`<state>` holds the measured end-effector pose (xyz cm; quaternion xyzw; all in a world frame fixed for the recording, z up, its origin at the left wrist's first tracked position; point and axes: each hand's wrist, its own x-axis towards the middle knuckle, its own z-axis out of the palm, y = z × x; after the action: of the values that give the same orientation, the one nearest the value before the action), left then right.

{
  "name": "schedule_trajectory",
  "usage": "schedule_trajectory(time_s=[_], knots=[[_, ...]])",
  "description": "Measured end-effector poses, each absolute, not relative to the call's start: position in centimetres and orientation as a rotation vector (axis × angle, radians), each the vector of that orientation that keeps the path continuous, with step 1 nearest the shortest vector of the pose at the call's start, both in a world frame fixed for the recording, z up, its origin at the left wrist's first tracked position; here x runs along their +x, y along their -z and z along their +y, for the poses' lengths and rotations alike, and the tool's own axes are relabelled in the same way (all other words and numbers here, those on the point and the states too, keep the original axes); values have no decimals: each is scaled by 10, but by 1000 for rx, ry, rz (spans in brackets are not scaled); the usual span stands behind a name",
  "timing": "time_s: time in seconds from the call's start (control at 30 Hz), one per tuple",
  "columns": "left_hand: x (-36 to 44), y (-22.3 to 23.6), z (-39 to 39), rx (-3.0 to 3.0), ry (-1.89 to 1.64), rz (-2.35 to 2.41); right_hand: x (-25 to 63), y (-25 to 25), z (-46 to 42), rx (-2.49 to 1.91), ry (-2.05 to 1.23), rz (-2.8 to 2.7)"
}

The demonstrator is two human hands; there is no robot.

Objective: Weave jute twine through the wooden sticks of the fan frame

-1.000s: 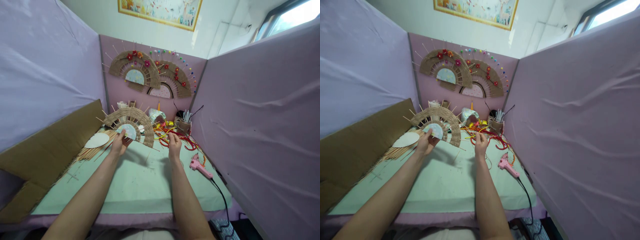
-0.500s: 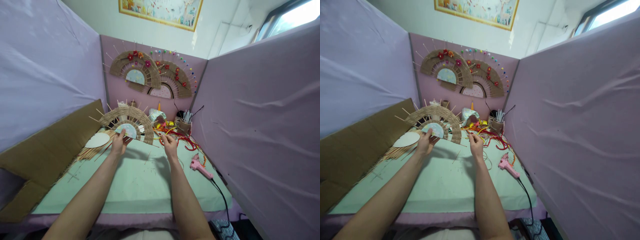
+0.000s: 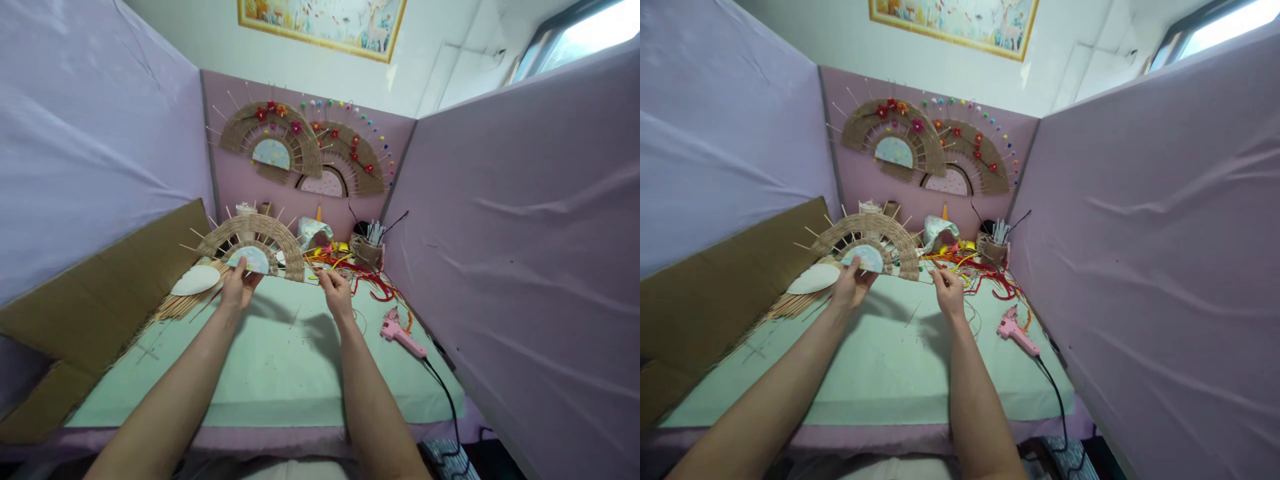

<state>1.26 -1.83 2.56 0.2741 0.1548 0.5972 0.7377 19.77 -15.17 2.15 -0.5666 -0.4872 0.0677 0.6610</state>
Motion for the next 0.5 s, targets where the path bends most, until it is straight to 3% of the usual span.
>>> schedule_trajectory(time_s=[0.5], knots=[[16,-24,-18,481,-1234,344,201,-12,-146,-1194,-355,-1046]])
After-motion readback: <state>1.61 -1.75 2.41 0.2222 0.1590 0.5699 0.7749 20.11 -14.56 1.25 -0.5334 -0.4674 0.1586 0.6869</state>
